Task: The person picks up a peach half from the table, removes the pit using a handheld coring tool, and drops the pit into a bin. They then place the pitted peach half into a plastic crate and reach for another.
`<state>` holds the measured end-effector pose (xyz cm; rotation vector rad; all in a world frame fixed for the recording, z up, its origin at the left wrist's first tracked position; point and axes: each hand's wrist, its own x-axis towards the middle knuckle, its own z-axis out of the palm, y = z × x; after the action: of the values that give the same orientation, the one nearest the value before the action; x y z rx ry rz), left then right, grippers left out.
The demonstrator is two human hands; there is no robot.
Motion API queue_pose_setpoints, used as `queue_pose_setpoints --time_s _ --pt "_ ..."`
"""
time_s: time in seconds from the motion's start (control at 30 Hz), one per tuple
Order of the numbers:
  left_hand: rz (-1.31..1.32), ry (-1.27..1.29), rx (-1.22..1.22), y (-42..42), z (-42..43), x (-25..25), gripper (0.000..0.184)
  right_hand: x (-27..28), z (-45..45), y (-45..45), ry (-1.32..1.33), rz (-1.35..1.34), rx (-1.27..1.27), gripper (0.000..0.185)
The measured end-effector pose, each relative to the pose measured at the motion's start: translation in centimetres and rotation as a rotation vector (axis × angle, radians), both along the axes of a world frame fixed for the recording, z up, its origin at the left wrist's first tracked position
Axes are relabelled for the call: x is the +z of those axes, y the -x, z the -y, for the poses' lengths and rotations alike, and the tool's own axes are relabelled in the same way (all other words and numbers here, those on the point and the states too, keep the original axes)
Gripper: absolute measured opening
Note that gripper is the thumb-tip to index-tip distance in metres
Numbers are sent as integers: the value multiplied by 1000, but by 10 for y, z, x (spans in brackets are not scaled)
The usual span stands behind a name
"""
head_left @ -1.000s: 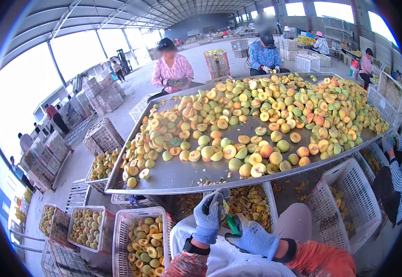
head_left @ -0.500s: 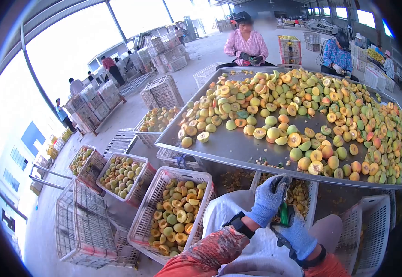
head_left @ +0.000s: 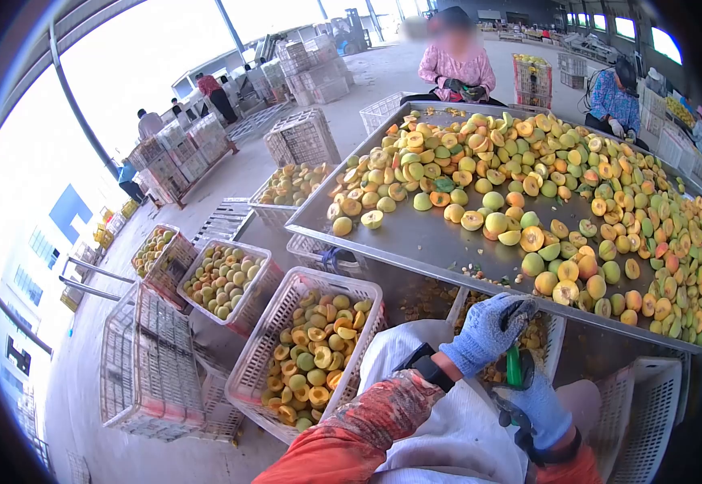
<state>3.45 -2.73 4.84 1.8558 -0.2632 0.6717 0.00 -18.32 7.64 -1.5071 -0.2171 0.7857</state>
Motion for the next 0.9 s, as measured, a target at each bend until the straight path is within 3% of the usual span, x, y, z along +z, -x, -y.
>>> queue_pose_setpoints --time_s 0.03,0.1,0.13,0.17,0.2,0.27,0.3,0.37,0.4,0.47,0.5,0.57,0.6,0.7,0.83,0.9 --pt "-5 -3 -16 -3 0 -2 21 1 0 -1 -22 -43 5 41" --pt "-497 31 -52 -11 -3 -7 24 -13 -1 -7 -53 -88 3 42" --pt "-656 262 -136 -14 -6 -10 25 -37 0 -13 117 566 76 42" --pt "-657 260 -139 -13 -2 -13 25 -36 -4 -16 292 1226 153 42" --pt "-506 229 -48 -12 2 -16 24 -29 -4 -14 294 1229 143 42" --pt "-216 181 139 -6 11 -24 22 -7 -6 -3 115 9 43 44" --pt "-221 183 138 -6 11 -25 22 -9 -5 -1 117 4 42 44" --pt "102 47 95 -10 9 -23 22 -15 -4 1 -55 -64 -4 45" --pt "103 44 86 -11 7 -23 22 -15 -3 -3 -59 -63 -13 45" --pt "-518 342 -138 -13 0 -29 23 -17 2 -10 -58 -113 74 47" --pt "-519 335 -147 -16 -2 -33 23 -18 3 -10 -63 -112 64 47" --pt "-790 529 -274 -25 -4 -38 23 -18 6 -13 -117 -262 118 45" --pt "-686 378 -184 -18 -1 -20 21 -16 7 -14 -116 -263 114 45" --pt "-543 249 -236 -10 -3 0 21 -7 6 -19 -166 -312 135 49" --pt "-568 190 -270 -22 -9 -12 22 -12 7 -26 -150 -320 178 46" --pt "-718 187 -248 -26 -9 -17 24 -21 9 -30 -196 -388 166 45"
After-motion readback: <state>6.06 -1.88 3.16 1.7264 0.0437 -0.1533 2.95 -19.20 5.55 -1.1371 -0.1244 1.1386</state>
